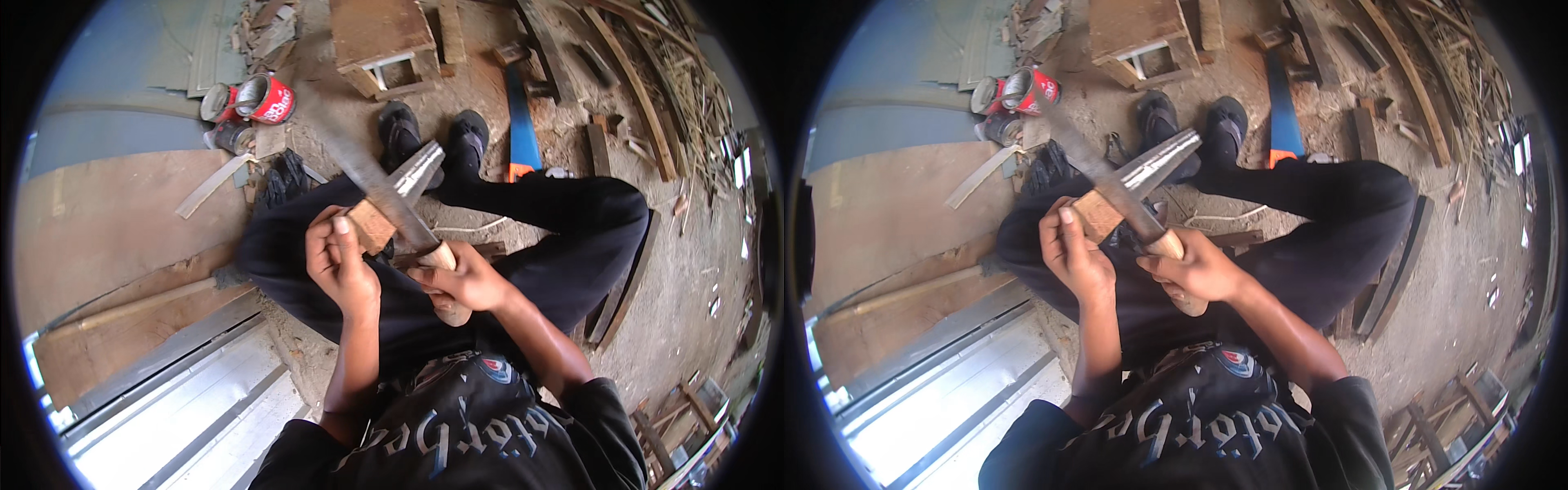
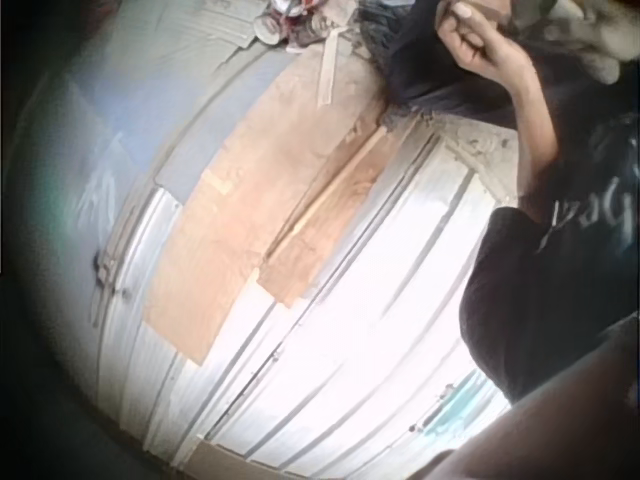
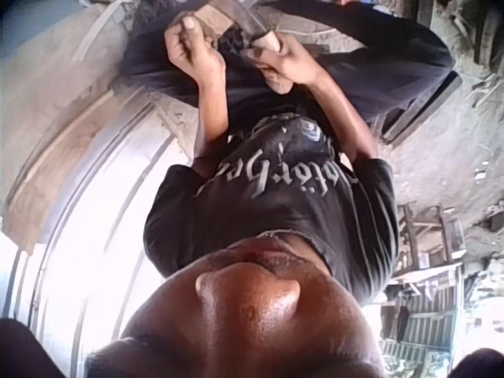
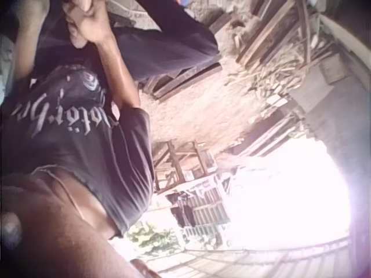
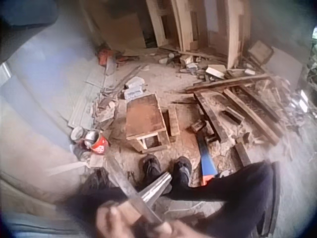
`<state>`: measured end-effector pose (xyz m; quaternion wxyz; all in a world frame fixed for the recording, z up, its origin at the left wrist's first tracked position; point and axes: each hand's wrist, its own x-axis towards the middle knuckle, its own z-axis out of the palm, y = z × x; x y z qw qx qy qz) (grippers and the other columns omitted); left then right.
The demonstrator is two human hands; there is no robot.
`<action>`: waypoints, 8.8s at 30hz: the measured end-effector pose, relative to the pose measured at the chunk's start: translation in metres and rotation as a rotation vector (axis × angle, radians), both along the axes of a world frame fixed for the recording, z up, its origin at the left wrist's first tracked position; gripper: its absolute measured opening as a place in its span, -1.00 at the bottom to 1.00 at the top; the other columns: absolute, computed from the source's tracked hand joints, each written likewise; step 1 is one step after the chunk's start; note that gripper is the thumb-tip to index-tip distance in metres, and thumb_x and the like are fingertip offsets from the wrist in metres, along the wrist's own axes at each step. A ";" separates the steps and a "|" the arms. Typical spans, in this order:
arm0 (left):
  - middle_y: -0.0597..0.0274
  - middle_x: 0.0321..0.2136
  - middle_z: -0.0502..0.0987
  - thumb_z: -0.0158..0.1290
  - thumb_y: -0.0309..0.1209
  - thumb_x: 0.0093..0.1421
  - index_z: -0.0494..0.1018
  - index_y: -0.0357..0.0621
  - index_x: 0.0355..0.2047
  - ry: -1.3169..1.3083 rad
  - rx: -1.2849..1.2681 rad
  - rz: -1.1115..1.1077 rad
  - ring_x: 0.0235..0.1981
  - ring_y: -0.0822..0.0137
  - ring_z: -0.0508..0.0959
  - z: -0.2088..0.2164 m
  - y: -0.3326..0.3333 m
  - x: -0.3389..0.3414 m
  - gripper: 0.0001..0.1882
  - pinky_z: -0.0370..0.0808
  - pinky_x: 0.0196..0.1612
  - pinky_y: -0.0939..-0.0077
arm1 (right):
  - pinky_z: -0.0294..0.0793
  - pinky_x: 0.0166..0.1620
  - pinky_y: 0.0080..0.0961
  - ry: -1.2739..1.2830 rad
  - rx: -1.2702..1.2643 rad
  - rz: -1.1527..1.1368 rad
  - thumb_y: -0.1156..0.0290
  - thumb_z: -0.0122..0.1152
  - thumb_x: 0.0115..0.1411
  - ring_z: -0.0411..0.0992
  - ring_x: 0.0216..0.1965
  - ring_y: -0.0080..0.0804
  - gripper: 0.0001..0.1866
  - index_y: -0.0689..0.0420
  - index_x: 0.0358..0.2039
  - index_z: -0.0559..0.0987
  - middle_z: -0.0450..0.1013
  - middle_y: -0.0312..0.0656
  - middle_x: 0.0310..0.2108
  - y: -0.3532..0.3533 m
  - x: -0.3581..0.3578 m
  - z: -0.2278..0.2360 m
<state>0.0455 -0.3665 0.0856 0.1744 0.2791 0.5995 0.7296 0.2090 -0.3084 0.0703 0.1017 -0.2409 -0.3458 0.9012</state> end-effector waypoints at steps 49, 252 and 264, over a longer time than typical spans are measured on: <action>0.13 -0.22 0.67 0.40 -0.34 0.12 0.51 -0.25 -0.01 0.376 -0.196 -0.301 -0.19 0.30 0.66 0.049 0.100 0.022 -0.53 0.58 -0.08 0.37 | 0.43 -0.39 -0.23 -0.585 2.059 -0.319 0.52 0.38 -0.16 0.49 -0.52 -0.13 -0.75 0.12 -0.42 0.51 0.43 -0.17 -0.58 0.110 0.048 0.113; 0.08 -0.06 0.43 -0.01 0.45 0.15 0.40 -0.16 0.11 1.506 -0.734 -0.448 0.07 0.10 0.44 -0.158 0.429 -0.120 -0.09 0.37 0.08 0.07 | 0.50 -0.18 0.04 -0.861 0.932 -0.432 0.38 0.08 0.25 0.49 -0.25 0.40 -0.71 0.41 -0.40 0.53 0.47 0.37 -0.41 0.338 -0.084 -0.105; 0.05 -0.03 0.43 0.02 0.38 0.17 0.39 -0.17 0.10 1.453 -0.652 -0.437 0.11 0.04 0.43 -0.161 0.434 -0.126 -0.14 0.37 0.11 0.02 | 0.43 -0.47 -0.14 -0.812 0.809 -0.369 0.32 0.14 0.21 0.48 -0.61 -0.19 -0.65 0.43 -0.51 0.46 0.41 0.13 -0.68 0.373 -0.094 -0.099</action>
